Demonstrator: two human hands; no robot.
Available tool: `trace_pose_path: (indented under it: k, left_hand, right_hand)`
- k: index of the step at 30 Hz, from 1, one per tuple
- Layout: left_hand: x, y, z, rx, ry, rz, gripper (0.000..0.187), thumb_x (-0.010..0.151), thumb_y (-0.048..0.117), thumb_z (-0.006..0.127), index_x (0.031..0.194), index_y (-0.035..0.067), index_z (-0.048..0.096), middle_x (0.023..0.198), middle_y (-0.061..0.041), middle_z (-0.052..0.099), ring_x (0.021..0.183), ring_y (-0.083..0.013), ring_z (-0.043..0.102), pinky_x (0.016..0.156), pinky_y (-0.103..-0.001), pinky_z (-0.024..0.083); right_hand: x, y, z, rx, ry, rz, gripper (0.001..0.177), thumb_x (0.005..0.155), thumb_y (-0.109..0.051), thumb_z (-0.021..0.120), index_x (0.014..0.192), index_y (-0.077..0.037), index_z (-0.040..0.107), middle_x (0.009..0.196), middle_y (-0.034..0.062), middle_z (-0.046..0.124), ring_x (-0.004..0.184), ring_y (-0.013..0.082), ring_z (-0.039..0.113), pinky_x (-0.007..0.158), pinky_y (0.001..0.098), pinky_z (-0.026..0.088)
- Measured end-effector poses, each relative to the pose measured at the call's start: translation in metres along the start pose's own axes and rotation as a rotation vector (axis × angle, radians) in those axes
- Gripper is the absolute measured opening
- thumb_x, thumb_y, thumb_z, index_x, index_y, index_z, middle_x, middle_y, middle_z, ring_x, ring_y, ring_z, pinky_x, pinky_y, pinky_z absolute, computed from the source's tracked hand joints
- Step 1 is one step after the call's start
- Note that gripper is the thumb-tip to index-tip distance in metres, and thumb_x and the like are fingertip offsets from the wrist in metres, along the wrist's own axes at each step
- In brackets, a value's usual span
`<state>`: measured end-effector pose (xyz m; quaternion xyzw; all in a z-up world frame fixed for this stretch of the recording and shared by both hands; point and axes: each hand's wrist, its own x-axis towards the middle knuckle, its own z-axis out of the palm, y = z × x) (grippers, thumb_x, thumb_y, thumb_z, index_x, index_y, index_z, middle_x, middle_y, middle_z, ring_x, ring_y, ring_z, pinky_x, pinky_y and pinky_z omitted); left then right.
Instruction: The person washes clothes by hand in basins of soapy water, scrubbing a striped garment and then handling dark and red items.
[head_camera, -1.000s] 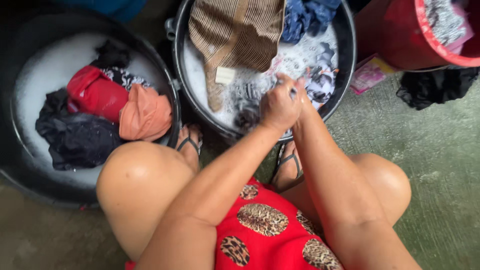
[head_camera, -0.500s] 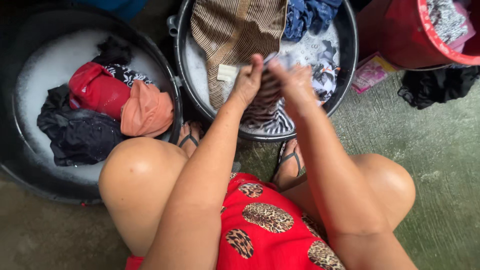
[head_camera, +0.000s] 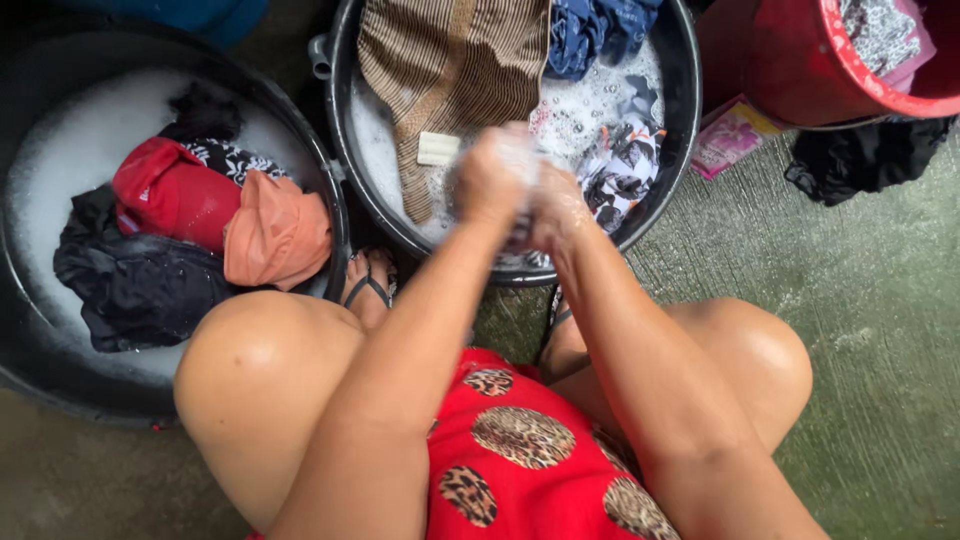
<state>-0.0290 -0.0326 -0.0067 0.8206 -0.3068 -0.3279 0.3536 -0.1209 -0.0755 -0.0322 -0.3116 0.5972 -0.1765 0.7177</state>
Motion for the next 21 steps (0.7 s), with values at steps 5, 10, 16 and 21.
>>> trace_pose_path:
  k: [5,10,16,21]
  left_hand:
    - [0.029,-0.052,0.018,-0.125,0.136,-0.009,0.051,0.096,0.058,0.052,0.102,0.012,0.075,0.094,-0.02,0.075,0.089,-0.0398,0.07,0.079,-0.052,0.053]
    - [0.043,-0.087,-0.013,0.017,0.085,-0.004,0.056,0.101,0.056,0.056,0.094,0.004,0.075,0.094,-0.023,0.074,0.091,-0.0407,0.069,0.083,-0.05,0.053]
    - [0.022,-0.031,-0.011,-0.144,-0.152,0.337,0.053,0.088,0.055,0.066,0.079,0.003,0.074,0.074,-0.017,0.072,0.068,-0.0337,0.069,0.066,-0.044,0.053]
    - [0.042,-0.058,-0.013,-0.345,-0.18,0.311,0.082,0.096,0.076,0.044,0.082,0.0,0.068,0.072,-0.019,0.067,0.071,-0.0286,0.065,0.072,-0.043,0.051]
  right_hand:
    - [0.0,-0.008,-0.005,-1.022,0.007,-0.28,0.019,0.092,-0.006,0.053,0.108,-0.006,0.063,0.089,0.0151,0.067,0.08,0.027,0.068,0.062,0.046,0.056]
    - [0.007,-0.034,-0.047,-0.786,0.134,-0.354,0.041,0.08,-0.007,0.073,0.12,-0.006,0.066,0.101,0.0174,0.075,0.093,0.0341,0.076,0.08,0.0455,0.062]
    - [-0.022,-0.031,-0.024,-1.071,0.067,-1.052,0.062,0.067,-0.011,0.087,0.123,0.004,0.064,0.098,0.0225,0.074,0.086,0.0345,0.071,0.077,0.0414,0.056]
    - [-0.06,-0.062,-0.002,-0.583,-0.123,-0.516,0.024,0.089,-0.016,0.085,0.096,0.005,0.075,0.088,0.0144,0.074,0.07,0.0133,0.066,0.063,0.0314,0.054]
